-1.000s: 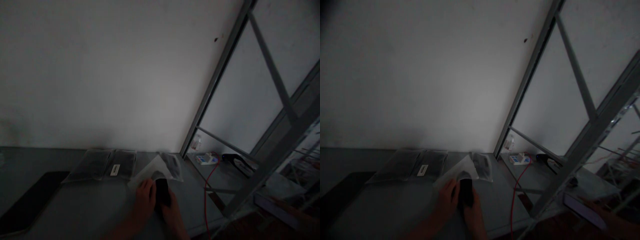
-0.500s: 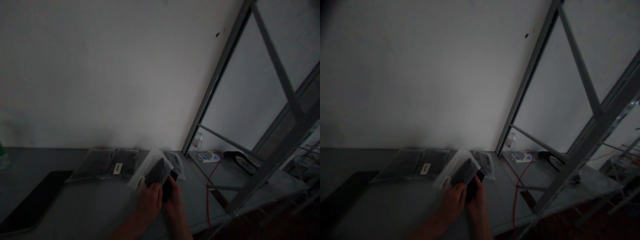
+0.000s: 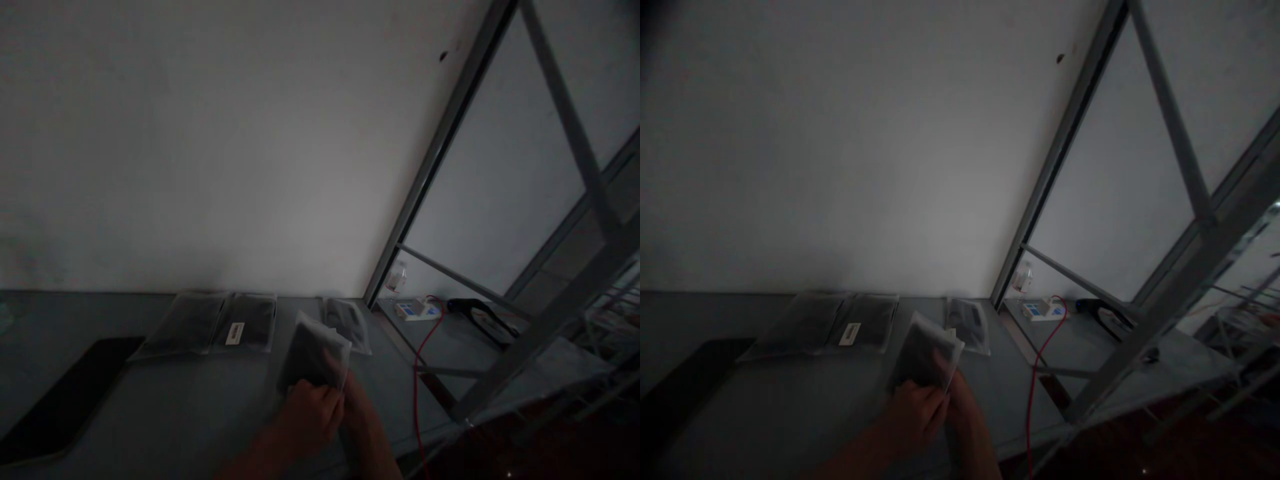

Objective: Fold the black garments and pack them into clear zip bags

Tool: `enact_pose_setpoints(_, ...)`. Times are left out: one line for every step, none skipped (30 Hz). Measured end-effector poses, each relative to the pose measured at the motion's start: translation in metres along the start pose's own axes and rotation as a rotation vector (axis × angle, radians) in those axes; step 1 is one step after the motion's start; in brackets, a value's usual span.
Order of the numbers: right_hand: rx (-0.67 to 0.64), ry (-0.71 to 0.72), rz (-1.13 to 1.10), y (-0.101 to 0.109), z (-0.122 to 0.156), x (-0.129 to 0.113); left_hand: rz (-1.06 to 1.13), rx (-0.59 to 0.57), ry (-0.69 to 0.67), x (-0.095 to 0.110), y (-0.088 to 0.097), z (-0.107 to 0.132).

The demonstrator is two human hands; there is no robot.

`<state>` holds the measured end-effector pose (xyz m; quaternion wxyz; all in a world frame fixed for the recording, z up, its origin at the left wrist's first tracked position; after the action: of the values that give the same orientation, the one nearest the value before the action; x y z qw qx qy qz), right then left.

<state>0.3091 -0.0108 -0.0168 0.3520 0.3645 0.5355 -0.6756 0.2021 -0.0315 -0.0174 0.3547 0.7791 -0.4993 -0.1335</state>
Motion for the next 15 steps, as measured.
enact_pose_setpoints(-0.014,-0.029,-0.014,-0.003,0.002,-0.001,-0.004,0.010,-0.012,0.000,0.001,0.000)
enact_pose_setpoints(-0.020,-0.043,-0.030,-0.006,0.003,-0.002,-0.008,0.018,-0.018,0.000,0.002,0.000)
enact_pose_setpoints(-0.018,-0.045,-0.041,-0.008,0.004,-0.004,-0.009,0.025,-0.018,0.000,0.004,0.000)
enact_pose_setpoints(-0.008,-0.036,-0.045,-0.009,0.004,-0.005,0.000,0.036,-0.022,0.000,0.006,-0.001)
enact_pose_setpoints(0.004,-0.027,-0.041,-0.010,0.004,-0.007,0.021,0.056,-0.031,0.000,0.008,-0.003)
enact_pose_setpoints(0.015,-0.025,-0.027,-0.009,0.004,-0.008,0.051,0.093,-0.029,-0.001,0.012,-0.005)
enact_pose_setpoints(0.024,-0.027,-0.006,-0.008,0.003,-0.008,0.080,0.151,0.001,-0.004,0.016,-0.007)
enact_pose_setpoints(0.033,-0.034,0.013,-0.005,0.003,-0.008,0.103,0.229,0.077,-0.008,0.020,-0.010)
enact_pose_setpoints(0.038,-0.040,0.030,-0.002,0.003,-0.007,0.121,0.318,0.201,-0.013,0.024,-0.013)
enact_pose_setpoints(0.048,-0.038,0.045,0.001,0.003,-0.007,0.152,0.399,0.372,-0.021,0.027,-0.016)
enact_pose_setpoints(0.060,-0.030,0.064,0.003,0.003,-0.006,0.194,0.461,0.566,-0.029,0.029,-0.018)
enact_pose_setpoints(0.080,-0.009,0.088,0.005,0.003,-0.006,0.247,0.497,0.746,-0.037,0.030,-0.020)
enact_pose_setpoints(0.104,0.026,0.128,0.006,0.003,-0.007,0.309,0.505,0.892,-0.045,0.029,-0.022)
enact_pose_setpoints(0.127,0.067,0.178,0.006,0.003,-0.008,0.371,0.492,0.998,-0.051,0.027,-0.023)
enact_pose_setpoints(0.146,0.111,0.227,0.006,0.001,-0.009,0.423,0.466,1.071,-0.058,0.025,-0.023)
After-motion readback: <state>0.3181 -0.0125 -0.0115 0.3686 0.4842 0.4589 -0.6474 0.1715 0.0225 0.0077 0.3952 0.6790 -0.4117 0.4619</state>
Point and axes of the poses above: each hand's wrist, its own z-axis away from the middle knuckle, its own y-axis out of the back of the hand, x = y × z, the point moved 1 cm from there along -z, towards the middle knuckle, and after that the axes turned 10 degrees about x, right-handed, at the moved point
